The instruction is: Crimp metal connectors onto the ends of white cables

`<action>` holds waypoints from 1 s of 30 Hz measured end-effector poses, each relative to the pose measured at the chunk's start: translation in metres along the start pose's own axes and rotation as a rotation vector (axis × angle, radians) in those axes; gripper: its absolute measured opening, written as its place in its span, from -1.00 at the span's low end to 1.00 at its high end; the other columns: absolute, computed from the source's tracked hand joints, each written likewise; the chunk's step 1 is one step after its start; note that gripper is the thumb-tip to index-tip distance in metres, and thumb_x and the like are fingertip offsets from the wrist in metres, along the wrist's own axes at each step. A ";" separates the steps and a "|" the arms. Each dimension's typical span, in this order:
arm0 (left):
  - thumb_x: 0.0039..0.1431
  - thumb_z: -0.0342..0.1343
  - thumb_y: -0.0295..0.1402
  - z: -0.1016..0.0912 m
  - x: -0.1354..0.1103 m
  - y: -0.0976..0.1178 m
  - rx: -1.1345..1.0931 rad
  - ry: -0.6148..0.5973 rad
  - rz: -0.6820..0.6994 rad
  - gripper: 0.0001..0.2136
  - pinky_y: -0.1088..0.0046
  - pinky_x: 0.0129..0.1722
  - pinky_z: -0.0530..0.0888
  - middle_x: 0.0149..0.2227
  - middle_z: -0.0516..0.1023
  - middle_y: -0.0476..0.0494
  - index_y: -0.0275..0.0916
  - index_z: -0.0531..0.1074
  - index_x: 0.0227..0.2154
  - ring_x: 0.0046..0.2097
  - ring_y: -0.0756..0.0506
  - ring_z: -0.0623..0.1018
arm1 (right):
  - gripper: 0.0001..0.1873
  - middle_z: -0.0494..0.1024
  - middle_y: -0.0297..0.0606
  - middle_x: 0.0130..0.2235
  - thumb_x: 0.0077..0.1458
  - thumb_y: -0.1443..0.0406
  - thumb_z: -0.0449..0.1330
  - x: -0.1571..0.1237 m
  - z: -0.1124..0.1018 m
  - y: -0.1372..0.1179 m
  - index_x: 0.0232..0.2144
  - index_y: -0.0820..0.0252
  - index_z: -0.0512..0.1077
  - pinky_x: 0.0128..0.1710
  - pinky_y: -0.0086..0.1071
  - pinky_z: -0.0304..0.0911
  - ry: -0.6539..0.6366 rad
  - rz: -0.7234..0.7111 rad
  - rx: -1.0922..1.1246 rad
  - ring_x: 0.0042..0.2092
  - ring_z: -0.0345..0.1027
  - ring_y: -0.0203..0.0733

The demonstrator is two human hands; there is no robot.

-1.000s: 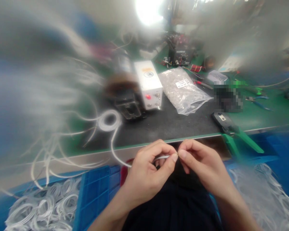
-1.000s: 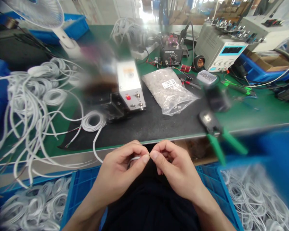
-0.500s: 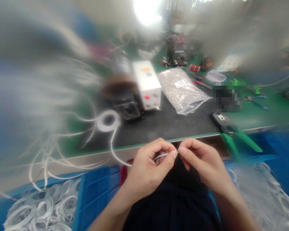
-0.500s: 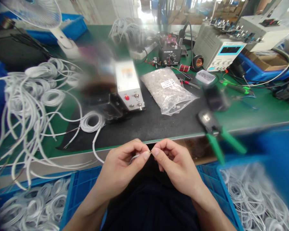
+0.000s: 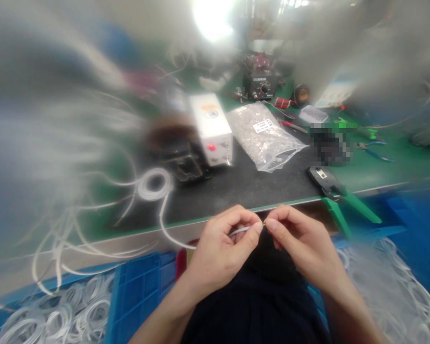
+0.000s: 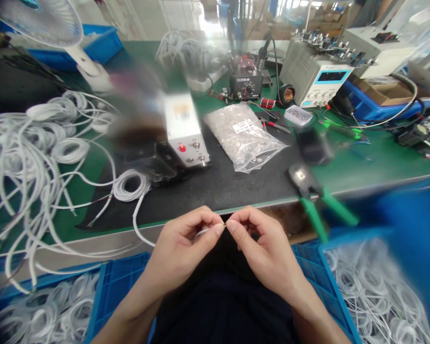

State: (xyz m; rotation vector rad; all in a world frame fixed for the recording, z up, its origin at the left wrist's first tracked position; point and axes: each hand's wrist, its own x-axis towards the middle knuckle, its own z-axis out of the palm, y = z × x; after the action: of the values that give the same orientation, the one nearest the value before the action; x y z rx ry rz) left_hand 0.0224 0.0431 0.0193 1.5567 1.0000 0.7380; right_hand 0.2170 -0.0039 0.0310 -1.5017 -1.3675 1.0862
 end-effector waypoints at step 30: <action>0.42 0.21 -0.32 0.030 0.042 0.018 0.027 -0.095 0.019 -0.84 0.55 -0.39 0.37 -0.38 0.54 0.00 -0.24 0.62 -0.28 -0.37 0.00 0.47 | -0.61 0.64 -0.06 0.00 0.40 -0.01 0.27 -0.019 -0.072 0.034 0.08 0.08 0.51 0.02 -0.09 0.44 0.549 -0.080 -0.564 -0.02 0.56 0.12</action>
State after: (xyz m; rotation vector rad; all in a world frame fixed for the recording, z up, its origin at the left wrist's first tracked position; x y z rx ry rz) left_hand 0.0715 0.0662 0.0285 1.6117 0.9302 0.6594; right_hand 0.2954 -0.0270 0.0217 -1.9347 -1.3655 0.1885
